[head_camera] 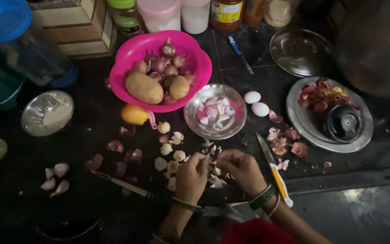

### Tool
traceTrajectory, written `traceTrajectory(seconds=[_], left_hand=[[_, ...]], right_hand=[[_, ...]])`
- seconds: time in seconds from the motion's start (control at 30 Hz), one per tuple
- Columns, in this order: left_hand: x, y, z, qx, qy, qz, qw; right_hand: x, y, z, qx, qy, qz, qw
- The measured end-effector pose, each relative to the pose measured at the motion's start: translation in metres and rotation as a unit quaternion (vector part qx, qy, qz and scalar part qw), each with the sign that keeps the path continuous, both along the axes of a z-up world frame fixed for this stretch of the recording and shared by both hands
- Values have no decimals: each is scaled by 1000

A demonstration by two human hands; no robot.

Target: The person peels garlic cloves by hand on a kitchen countertop. They separate the cloves, remove the papery skins, and place the peeled cloves into a metal bowl. Onions, potatoes, and eggs are visible nearby but not handled.

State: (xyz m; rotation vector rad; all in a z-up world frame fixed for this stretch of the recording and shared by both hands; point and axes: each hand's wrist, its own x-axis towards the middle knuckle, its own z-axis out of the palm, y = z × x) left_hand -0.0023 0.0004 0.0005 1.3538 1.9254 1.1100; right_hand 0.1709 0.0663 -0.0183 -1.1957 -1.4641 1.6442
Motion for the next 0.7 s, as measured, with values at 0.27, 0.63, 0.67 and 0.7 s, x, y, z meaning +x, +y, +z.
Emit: traceTrajectory(seconds=[0.27,0.63,0.67,0.7], left_hand=[[-37,-9,-11,29,217,38,975],[-38,-12,9,75,292,92,949],[-36,-13,12,145,303,92,937],[-34,-15,14,144,296,92,940]], right_hand=[[-5,120,-23,330,-227,-28,916],[-13,45,-30,468,-216,207,831],[-18,39,-30,500,-187,257,805],[-22,35,-29,503,-196,264,799]])
